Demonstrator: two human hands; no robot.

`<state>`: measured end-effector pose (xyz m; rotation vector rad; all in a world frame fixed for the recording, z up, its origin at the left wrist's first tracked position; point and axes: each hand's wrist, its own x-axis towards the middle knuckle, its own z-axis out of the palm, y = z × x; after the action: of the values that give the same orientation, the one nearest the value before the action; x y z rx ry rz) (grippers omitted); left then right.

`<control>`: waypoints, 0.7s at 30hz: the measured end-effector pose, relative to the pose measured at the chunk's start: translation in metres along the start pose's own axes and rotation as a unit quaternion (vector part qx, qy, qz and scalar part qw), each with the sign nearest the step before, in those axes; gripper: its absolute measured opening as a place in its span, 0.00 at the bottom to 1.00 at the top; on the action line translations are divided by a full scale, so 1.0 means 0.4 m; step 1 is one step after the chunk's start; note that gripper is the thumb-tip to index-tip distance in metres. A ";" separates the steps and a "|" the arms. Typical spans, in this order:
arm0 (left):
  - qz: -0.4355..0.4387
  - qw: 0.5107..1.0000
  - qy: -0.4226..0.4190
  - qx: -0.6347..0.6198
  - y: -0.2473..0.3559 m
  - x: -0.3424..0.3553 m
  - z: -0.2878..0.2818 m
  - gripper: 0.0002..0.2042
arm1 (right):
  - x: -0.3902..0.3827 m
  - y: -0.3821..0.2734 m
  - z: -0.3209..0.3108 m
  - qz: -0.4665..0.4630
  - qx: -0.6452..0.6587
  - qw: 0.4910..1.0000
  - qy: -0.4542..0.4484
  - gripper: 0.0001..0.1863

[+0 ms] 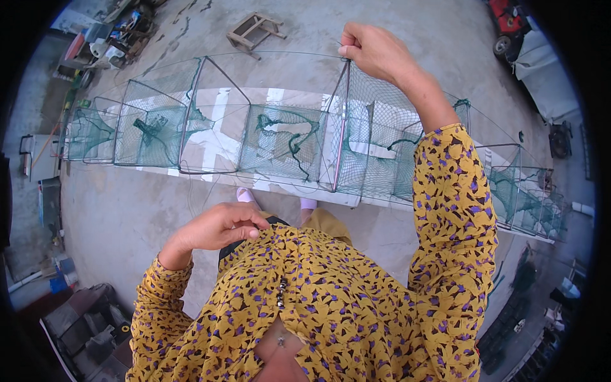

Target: The person uses a thin wire to repair a large mesh fishing net structure supported by a metal frame, threading and twisting the wire around the net edges and frame bars to secure the mesh.

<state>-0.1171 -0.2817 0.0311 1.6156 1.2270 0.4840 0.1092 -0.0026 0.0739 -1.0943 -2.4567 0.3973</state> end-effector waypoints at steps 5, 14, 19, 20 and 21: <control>0.130 0.988 -0.077 -0.028 0.175 0.021 -0.117 0.09 | -0.004 0.012 -0.003 0.016 -0.017 1.000 -0.019 0.08; 0.250 0.871 0.305 0.292 0.152 0.573 -0.214 0.14 | 0.007 0.015 -0.022 0.090 -0.018 0.996 -0.023 0.08; 0.132 0.986 0.096 0.038 0.150 0.696 -0.171 0.20 | 0.007 0.092 -0.005 0.173 0.025 0.984 -0.035 0.10; 0.124 0.990 0.072 0.011 0.135 0.717 -0.165 0.20 | 0.001 0.110 0.005 0.181 0.061 0.981 -0.023 0.10; 0.128 0.990 0.062 0.010 0.135 0.726 -0.158 0.20 | -0.002 0.115 0.005 0.191 0.060 0.980 -0.019 0.10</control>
<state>-0.0236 0.0053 0.0339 1.7926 1.1229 0.7447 0.1381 0.0266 0.0528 -1.5182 -2.2152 0.6775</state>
